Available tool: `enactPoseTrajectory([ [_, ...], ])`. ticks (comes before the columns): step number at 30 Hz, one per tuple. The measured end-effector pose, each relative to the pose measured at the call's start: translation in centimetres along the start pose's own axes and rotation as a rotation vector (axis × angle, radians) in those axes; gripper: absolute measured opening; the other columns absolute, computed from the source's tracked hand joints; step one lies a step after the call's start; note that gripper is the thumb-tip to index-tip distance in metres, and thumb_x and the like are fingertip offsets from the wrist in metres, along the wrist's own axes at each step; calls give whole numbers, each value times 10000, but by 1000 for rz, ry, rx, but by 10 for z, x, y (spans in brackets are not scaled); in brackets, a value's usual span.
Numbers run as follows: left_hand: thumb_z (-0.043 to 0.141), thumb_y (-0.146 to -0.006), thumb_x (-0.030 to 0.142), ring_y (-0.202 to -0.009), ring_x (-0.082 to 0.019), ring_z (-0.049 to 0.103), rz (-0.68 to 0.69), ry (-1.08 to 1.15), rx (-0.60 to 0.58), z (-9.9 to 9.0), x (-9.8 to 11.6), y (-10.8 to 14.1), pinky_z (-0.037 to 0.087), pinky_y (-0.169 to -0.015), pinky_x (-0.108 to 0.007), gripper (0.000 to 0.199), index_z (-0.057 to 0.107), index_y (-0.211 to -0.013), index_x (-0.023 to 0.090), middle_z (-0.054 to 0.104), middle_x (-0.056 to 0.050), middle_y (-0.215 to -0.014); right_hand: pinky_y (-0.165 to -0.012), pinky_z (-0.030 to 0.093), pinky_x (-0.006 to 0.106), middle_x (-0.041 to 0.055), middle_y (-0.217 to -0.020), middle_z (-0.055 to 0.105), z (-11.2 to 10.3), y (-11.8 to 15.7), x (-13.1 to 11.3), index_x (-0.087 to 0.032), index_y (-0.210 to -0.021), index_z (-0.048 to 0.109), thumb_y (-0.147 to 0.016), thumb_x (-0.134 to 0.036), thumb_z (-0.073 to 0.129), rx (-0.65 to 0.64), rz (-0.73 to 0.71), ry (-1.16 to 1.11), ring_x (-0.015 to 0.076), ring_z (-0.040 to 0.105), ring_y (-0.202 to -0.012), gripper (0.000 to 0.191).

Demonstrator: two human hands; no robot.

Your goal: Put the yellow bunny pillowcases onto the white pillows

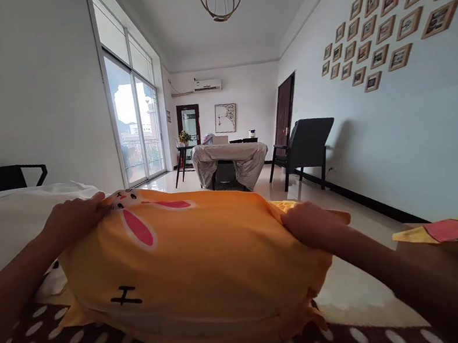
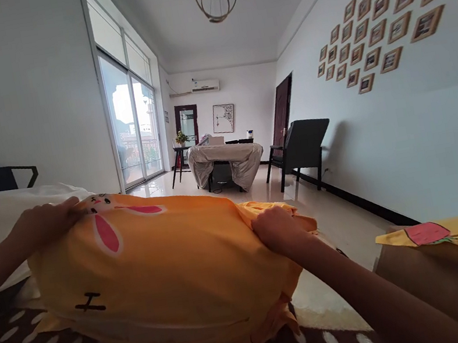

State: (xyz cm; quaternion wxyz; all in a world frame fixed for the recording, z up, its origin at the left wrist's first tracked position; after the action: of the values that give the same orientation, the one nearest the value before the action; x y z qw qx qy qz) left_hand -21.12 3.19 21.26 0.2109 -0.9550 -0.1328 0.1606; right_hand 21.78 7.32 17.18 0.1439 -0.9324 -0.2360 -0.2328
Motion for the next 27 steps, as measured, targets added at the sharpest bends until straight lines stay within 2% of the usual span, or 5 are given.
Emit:
enactPoseTrajectory([
  [11, 392, -865, 422, -569, -147, 437, 39, 391, 232, -69, 70, 29, 250, -576, -243, 269, 514, -796, 192, 540, -24, -646, -516, 198, 284, 80, -687, 649, -78, 3, -41, -152, -691, 614, -827, -137, 441, 315, 16, -43, 187, 608, -626, 220],
  [14, 433, -847, 452, -603, -137, 482, 2, 557, 372, -90, 67, 30, 287, -609, -235, 300, 536, -803, 174, 562, -22, -663, -543, 199, 284, 78, -710, 643, -96, -2, -37, -152, -703, 603, -821, -157, 449, 391, 60, -70, 179, 594, -653, 194],
  [17, 423, -849, 483, -671, -143, 510, -126, 594, 518, -101, 31, 25, 303, -637, -230, 367, 583, -858, 153, 584, -37, -719, -561, 212, 284, 104, -792, 651, -94, -7, 17, -138, -781, 617, -836, -216, 440, 376, 253, -93, 192, 601, -698, 201],
  [22, 396, -827, 410, -692, -171, 504, -290, 395, 553, -75, -16, 21, 286, -627, -251, 339, 610, -852, 148, 566, -47, -692, -617, 293, 316, 207, -895, 633, -67, 6, 149, -92, -979, 636, -893, -219, 283, 329, 734, -200, 251, 615, -860, 385],
  [27, 402, -833, 446, -674, -165, 525, 241, 522, 59, 16, 57, 12, 337, -642, -243, 351, 628, -774, 184, 616, -34, -714, -620, 313, 344, 188, -790, 608, -17, 3, 187, -90, -909, 667, -857, -229, 377, 297, 761, -262, 209, 586, -734, 325],
])
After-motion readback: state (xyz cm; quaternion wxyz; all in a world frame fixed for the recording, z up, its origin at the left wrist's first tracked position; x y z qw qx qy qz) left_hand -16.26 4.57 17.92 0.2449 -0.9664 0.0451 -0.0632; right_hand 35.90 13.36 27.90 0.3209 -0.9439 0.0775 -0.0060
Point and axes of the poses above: each hand's wrist, its own y-axis away from the middle knuckle, its own z-axis out of the palm, x = y × z, the point moved 10 cm from there along -y, towards the middle knuckle
